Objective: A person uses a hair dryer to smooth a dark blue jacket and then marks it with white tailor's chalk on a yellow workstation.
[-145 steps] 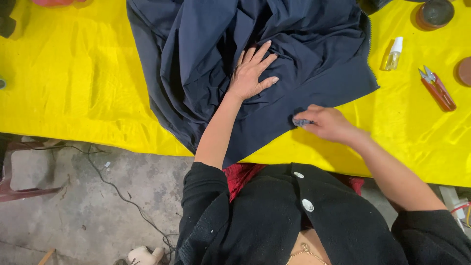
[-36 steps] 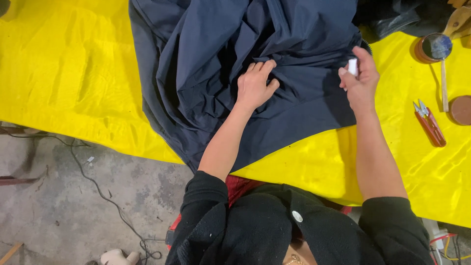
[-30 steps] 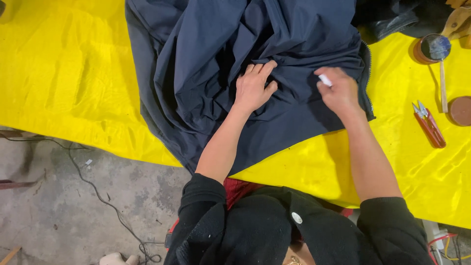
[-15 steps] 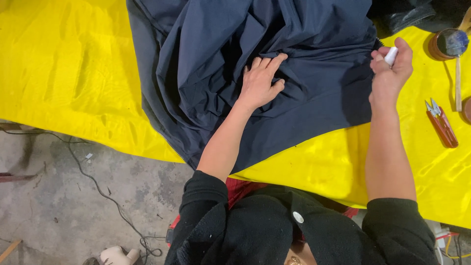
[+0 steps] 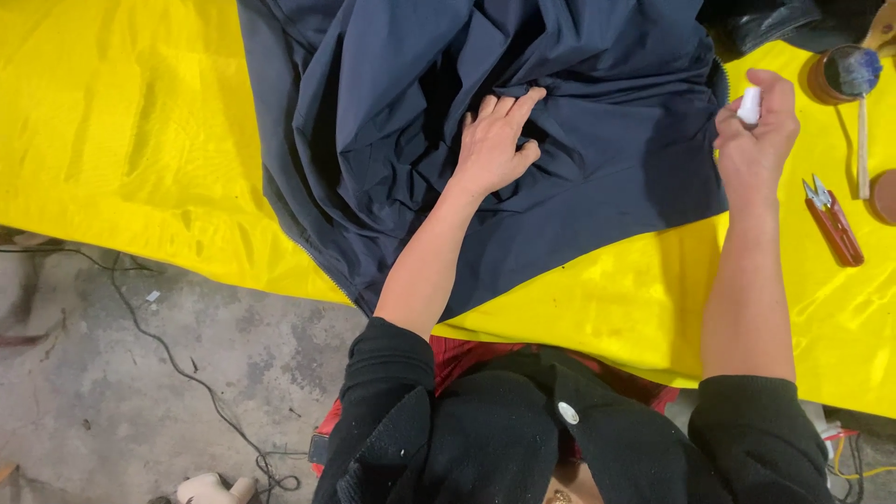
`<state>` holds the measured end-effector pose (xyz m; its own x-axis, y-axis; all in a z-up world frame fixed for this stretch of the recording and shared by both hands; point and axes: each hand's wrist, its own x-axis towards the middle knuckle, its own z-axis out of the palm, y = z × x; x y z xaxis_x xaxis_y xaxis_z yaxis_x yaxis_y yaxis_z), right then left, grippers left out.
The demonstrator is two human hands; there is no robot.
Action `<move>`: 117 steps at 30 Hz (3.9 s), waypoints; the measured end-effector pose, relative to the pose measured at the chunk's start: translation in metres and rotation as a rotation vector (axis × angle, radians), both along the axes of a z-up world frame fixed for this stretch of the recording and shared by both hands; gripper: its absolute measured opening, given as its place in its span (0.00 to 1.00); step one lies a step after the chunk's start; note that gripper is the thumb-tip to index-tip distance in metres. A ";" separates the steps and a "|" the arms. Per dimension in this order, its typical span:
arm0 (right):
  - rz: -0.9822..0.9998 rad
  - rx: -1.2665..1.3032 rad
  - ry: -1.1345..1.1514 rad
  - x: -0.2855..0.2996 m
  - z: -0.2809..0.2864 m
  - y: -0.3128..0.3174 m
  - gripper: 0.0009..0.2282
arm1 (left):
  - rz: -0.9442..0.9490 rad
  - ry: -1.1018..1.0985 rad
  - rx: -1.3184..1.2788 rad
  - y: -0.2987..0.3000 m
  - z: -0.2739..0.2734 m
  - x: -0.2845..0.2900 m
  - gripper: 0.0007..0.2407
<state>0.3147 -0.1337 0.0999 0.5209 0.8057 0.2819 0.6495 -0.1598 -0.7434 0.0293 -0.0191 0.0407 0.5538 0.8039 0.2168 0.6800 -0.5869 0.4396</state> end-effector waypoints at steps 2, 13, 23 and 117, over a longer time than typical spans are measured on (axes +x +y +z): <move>-0.014 -0.258 -0.043 0.000 0.013 0.000 0.16 | -0.005 0.004 -0.010 -0.001 0.000 0.000 0.25; 0.472 -0.166 1.037 -0.022 -0.064 -0.016 0.28 | -0.023 0.042 -0.004 0.000 -0.007 -0.002 0.27; 0.331 -0.088 0.664 -0.038 -0.033 -0.067 0.21 | -0.027 0.038 0.010 0.001 -0.013 -0.002 0.29; 0.642 -0.337 1.021 -0.142 -0.054 -0.058 0.25 | -0.335 0.075 -0.095 -0.010 -0.031 -0.048 0.21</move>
<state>0.1731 -0.1913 0.0456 -0.1327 0.9484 -0.2880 -0.1679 -0.3079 -0.9365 -0.0189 -0.0296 0.0100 0.8014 0.5899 0.0987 0.4895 -0.7416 0.4587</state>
